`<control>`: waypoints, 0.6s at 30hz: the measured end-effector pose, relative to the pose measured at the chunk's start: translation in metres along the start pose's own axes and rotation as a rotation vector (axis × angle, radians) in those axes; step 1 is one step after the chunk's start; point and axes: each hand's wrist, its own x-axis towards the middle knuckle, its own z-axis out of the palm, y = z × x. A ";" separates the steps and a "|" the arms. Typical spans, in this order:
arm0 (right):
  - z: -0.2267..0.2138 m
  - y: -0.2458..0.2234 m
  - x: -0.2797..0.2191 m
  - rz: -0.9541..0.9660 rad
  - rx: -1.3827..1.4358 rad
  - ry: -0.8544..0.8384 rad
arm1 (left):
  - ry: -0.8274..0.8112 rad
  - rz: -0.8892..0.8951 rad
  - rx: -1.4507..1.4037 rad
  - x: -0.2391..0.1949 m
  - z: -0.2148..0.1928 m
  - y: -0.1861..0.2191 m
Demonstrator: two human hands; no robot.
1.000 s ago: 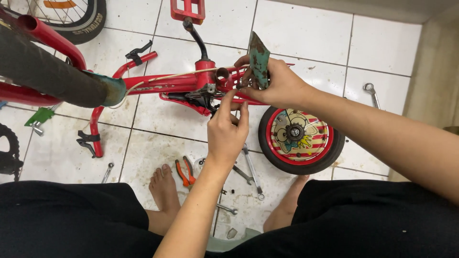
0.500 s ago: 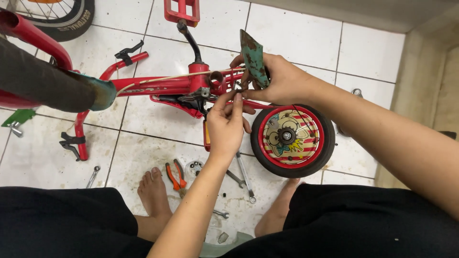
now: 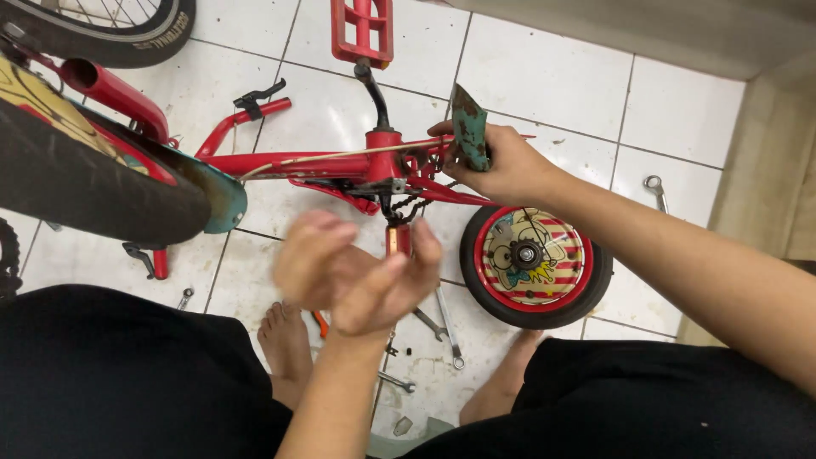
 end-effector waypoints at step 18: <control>-0.001 0.006 0.018 0.097 -0.183 -0.026 | -0.737 -0.308 0.339 -0.038 0.011 -0.118</control>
